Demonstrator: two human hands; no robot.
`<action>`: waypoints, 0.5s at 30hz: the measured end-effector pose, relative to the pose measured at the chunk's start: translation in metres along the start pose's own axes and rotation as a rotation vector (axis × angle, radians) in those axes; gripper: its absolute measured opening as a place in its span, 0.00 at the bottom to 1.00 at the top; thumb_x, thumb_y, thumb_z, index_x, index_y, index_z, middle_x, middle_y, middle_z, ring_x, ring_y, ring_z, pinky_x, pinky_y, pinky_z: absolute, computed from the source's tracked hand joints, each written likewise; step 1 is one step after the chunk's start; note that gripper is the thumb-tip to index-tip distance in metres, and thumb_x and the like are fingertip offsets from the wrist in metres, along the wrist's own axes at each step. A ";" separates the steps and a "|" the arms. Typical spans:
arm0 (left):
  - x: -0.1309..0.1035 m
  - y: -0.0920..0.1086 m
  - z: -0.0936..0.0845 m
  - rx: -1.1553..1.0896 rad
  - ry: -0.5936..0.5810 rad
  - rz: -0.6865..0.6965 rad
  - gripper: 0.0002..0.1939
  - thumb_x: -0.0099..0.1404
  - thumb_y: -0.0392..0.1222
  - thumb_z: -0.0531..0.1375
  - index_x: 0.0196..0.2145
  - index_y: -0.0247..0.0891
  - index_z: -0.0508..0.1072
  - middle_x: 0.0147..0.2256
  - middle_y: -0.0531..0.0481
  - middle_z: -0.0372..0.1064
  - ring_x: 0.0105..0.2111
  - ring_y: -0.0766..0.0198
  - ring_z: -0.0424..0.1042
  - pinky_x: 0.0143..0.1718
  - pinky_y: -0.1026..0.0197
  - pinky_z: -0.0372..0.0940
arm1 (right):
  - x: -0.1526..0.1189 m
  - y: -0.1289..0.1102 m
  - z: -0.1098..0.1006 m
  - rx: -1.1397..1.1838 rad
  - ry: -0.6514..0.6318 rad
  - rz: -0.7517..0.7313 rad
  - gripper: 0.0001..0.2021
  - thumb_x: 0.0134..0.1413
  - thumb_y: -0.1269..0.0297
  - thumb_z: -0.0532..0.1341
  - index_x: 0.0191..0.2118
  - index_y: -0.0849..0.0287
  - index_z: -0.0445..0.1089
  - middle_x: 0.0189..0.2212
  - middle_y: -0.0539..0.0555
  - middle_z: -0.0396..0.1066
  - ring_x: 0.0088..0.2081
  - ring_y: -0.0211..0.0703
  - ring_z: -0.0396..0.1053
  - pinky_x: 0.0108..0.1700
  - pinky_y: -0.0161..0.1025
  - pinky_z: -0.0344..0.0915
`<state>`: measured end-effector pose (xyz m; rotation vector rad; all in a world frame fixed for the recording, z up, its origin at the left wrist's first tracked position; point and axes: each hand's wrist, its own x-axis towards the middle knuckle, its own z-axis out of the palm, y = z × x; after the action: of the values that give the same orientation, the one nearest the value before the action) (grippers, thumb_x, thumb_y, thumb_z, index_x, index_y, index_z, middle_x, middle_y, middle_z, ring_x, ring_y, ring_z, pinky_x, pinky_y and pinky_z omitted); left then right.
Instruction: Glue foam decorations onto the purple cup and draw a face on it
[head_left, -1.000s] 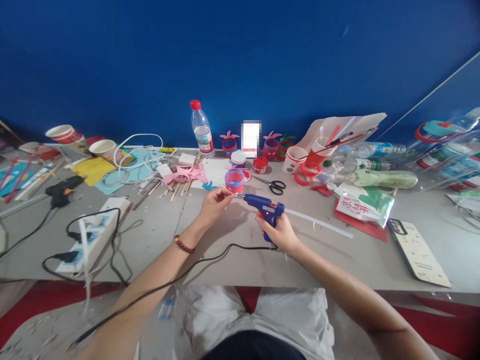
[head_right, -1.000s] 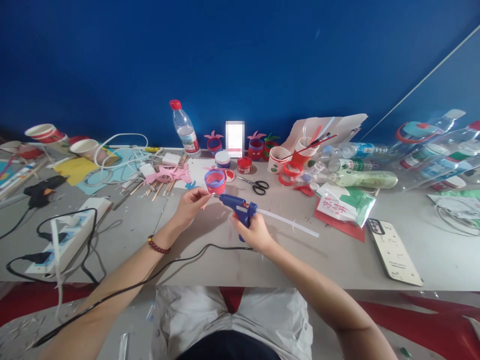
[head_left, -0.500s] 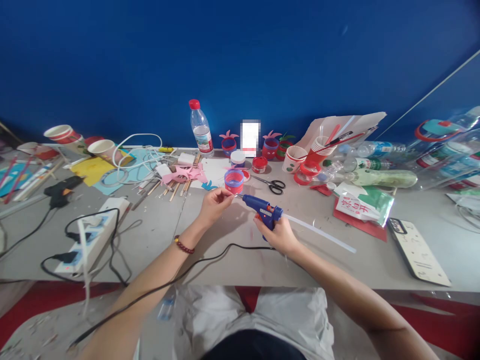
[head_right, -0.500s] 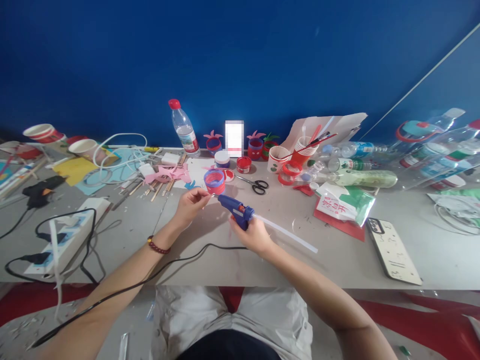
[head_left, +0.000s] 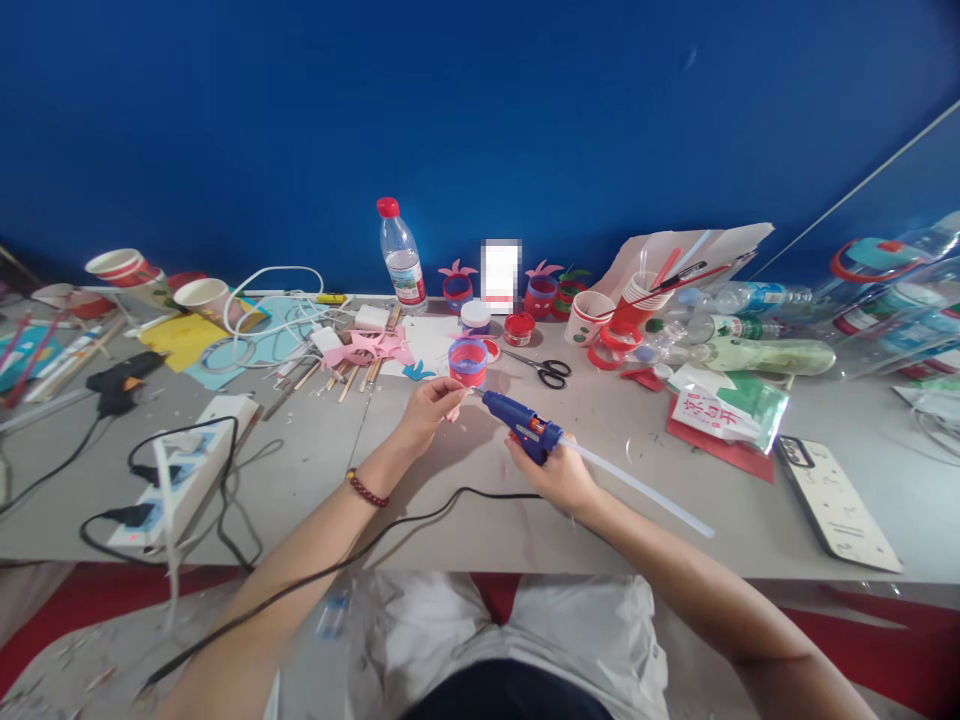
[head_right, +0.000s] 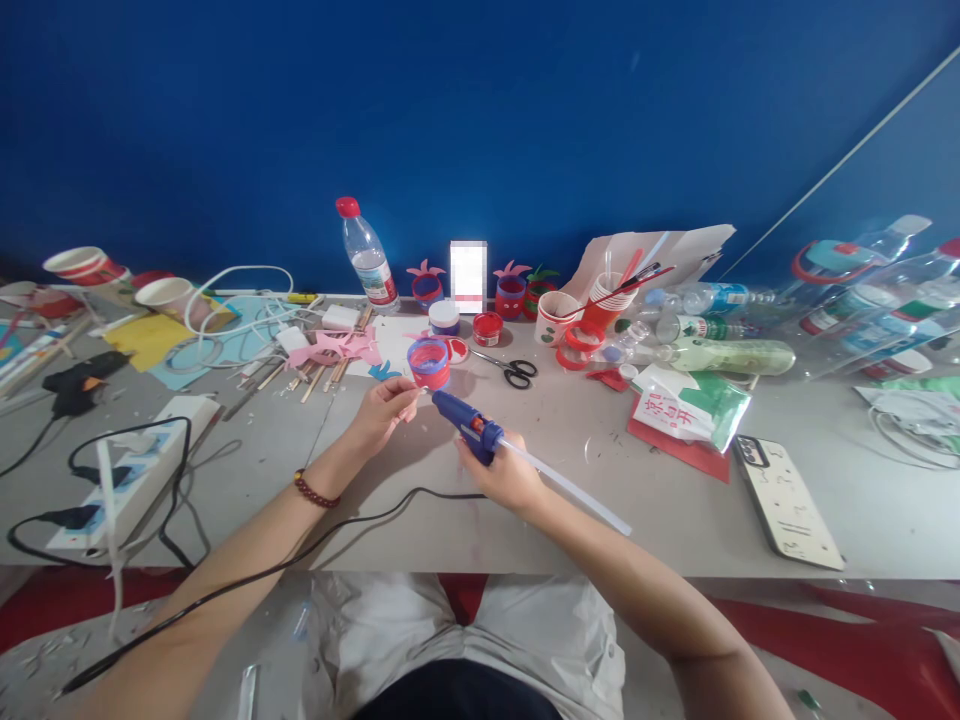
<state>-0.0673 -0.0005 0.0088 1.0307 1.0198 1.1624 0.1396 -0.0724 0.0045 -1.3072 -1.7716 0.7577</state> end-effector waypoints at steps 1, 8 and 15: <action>0.000 -0.001 0.000 -0.006 -0.006 -0.006 0.15 0.47 0.47 0.71 0.24 0.37 0.71 0.14 0.61 0.56 0.16 0.74 0.55 0.21 0.66 0.52 | 0.000 0.000 0.000 -0.007 0.007 -0.010 0.11 0.58 0.60 0.60 0.27 0.58 0.69 0.20 0.51 0.69 0.22 0.40 0.67 0.29 0.36 0.66; -0.001 0.002 0.002 -0.032 -0.001 -0.020 0.15 0.46 0.46 0.71 0.24 0.36 0.71 0.13 0.62 0.54 0.16 0.74 0.55 0.22 0.65 0.52 | 0.001 -0.002 0.000 -0.040 0.047 -0.046 0.10 0.57 0.60 0.60 0.27 0.57 0.66 0.19 0.50 0.69 0.21 0.39 0.66 0.29 0.36 0.66; -0.004 0.012 0.007 -0.115 -0.011 -0.088 0.17 0.44 0.46 0.73 0.23 0.36 0.69 0.13 0.62 0.52 0.15 0.76 0.51 0.20 0.67 0.50 | 0.001 -0.003 -0.001 -0.038 0.046 -0.027 0.10 0.56 0.59 0.59 0.27 0.57 0.65 0.20 0.50 0.69 0.20 0.39 0.66 0.27 0.35 0.65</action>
<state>-0.0631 -0.0043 0.0226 0.8918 0.9692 1.1286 0.1386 -0.0726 0.0073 -1.3133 -1.7708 0.6772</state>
